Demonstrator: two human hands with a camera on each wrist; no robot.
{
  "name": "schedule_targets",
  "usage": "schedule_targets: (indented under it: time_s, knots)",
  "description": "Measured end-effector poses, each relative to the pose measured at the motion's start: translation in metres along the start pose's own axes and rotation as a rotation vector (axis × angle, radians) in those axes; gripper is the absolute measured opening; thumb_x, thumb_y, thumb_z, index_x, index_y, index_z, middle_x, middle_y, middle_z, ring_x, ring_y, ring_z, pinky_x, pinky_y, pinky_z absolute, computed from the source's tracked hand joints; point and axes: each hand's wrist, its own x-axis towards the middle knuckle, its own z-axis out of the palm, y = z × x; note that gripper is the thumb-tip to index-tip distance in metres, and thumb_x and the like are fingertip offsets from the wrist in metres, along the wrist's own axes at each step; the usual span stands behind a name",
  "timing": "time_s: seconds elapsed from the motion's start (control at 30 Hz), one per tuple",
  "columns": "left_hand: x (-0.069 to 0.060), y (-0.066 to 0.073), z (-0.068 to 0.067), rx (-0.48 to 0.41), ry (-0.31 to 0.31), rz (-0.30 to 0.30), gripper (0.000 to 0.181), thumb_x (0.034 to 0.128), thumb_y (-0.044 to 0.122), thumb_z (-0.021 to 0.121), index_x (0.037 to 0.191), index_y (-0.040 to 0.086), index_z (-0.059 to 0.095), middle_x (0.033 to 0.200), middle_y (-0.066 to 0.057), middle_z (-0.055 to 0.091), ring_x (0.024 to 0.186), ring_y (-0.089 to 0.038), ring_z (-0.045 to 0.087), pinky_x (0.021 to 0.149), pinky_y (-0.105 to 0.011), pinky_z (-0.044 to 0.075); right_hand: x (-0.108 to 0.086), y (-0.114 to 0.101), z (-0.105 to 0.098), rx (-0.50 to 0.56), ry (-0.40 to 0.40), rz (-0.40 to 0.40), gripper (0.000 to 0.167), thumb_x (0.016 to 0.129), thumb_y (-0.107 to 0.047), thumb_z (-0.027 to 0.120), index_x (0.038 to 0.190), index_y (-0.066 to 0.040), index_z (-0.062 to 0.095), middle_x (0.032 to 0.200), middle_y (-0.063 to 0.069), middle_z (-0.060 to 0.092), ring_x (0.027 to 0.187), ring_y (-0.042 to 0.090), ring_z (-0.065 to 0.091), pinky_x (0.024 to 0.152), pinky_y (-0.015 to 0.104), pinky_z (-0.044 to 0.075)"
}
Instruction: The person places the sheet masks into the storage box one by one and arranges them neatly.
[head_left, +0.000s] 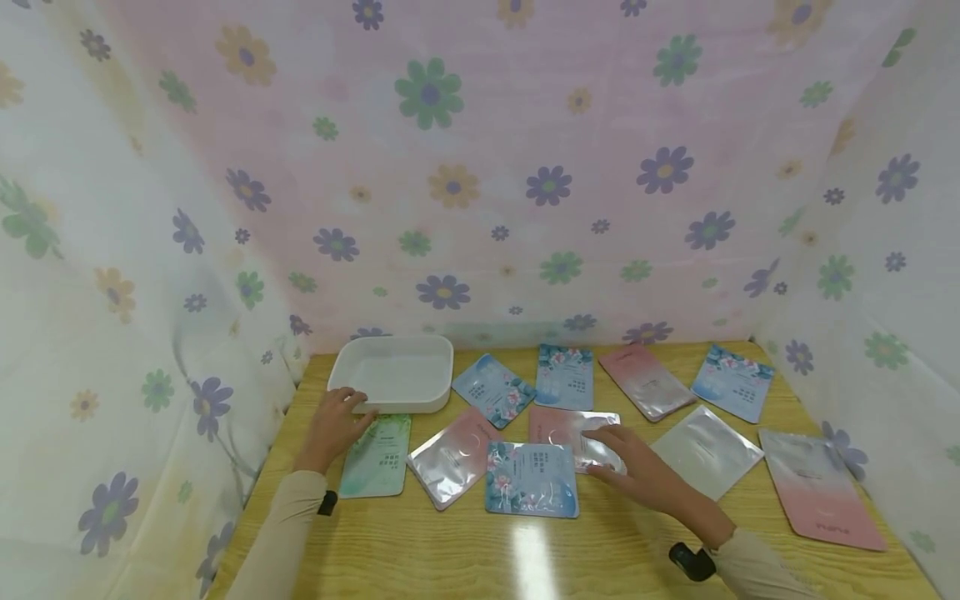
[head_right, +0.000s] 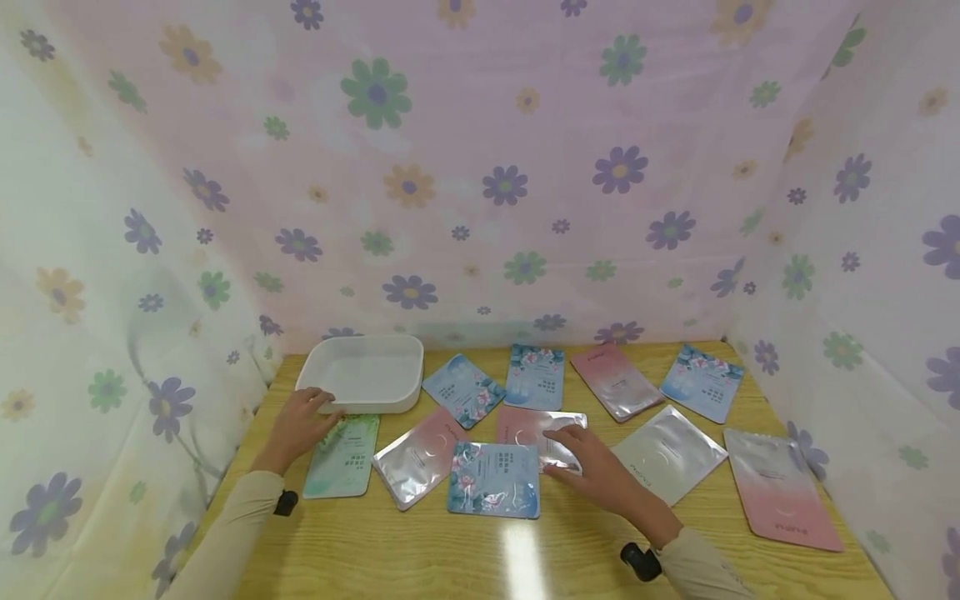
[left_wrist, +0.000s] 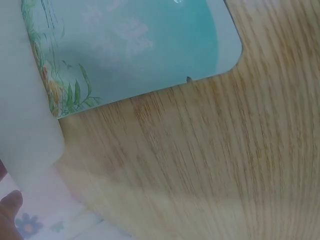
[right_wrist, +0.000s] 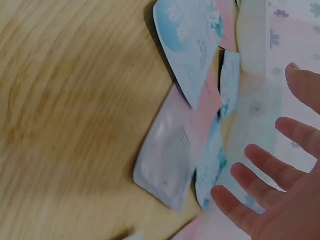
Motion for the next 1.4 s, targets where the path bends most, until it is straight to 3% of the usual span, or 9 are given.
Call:
schedule_targets:
  time_s: [0.2,0.37,0.63,0.83,1.07,1.2,1.4]
  knots:
    - [0.002,-0.001,0.006,0.013,0.102,0.054,0.030,0.0781,0.029,0.078,0.087,0.003,0.066,0.082,-0.013,0.056,0.073,-0.032,0.051,0.071,-0.046,0.042,0.006,0.004,0.022,0.018,0.021,0.014,0.044,0.088,-0.024,0.068,0.126,-0.006,0.057,0.120,0.009,0.055,0.107,0.032,0.054,0.082,0.052,0.045]
    - [0.004,0.000,0.009,0.027,0.153,0.067,0.030,0.0762,0.028,0.079,0.081,0.004,0.063,0.076,-0.010,0.051,0.066,-0.029,0.047,0.061,-0.041,0.041,0.012,0.008,0.040,-0.016,0.044,0.028,0.047,0.083,-0.023,0.074,0.122,-0.003,0.059,0.115,0.011,0.057,0.104,0.029,0.054,0.082,0.049,0.046]
    - [0.003,0.005,0.007,0.000,0.168,0.048,0.030,0.0757,0.027,0.080,0.079,0.004,0.062,0.075,-0.010,0.050,0.066,-0.028,0.046,0.059,-0.041,0.041,0.020,0.000,0.061,0.032,0.023,0.126,0.056,0.071,-0.020,0.083,0.120,-0.004,0.060,0.114,0.014,0.057,0.104,0.030,0.052,0.085,0.049,0.043]
    - [0.001,0.005,0.006,-0.015,0.202,0.045,0.030,0.0730,0.023,0.082,0.078,0.002,0.062,0.074,-0.013,0.052,0.065,-0.031,0.047,0.059,-0.043,0.041,0.028,-0.002,0.075,0.029,0.040,0.188,0.057,0.066,-0.014,0.086,0.117,-0.006,0.061,0.113,0.010,0.055,0.098,0.024,0.049,0.082,0.043,0.044]
    - [0.001,0.006,0.007,-0.025,0.174,0.031,0.030,0.0754,0.025,0.080,0.079,0.002,0.063,0.076,-0.015,0.055,0.068,-0.030,0.047,0.061,-0.043,0.042,0.037,-0.003,0.079,0.034,0.006,0.307,0.045,0.062,-0.009,0.088,0.097,-0.011,0.061,0.102,0.008,0.049,0.093,0.023,0.045,0.082,0.041,0.043]
    - [0.004,0.007,0.006,-0.040,0.176,0.029,0.029,0.0752,0.024,0.081,0.078,0.002,0.062,0.075,-0.015,0.054,0.068,-0.032,0.047,0.062,-0.044,0.042,0.041,-0.003,0.078,0.028,-0.011,0.306,0.042,0.059,-0.006,0.089,0.088,-0.011,0.060,0.093,0.004,0.047,0.086,0.019,0.043,0.079,0.038,0.042]
    - [0.007,0.008,0.005,-0.044,0.165,0.021,0.029,0.0752,0.025,0.080,0.077,0.003,0.062,0.074,-0.013,0.053,0.066,-0.030,0.047,0.062,-0.043,0.042,0.045,-0.004,0.078,0.065,-0.006,0.290,0.042,0.055,0.002,0.088,0.087,-0.007,0.061,0.090,0.004,0.052,0.082,0.018,0.047,0.080,0.040,0.043]
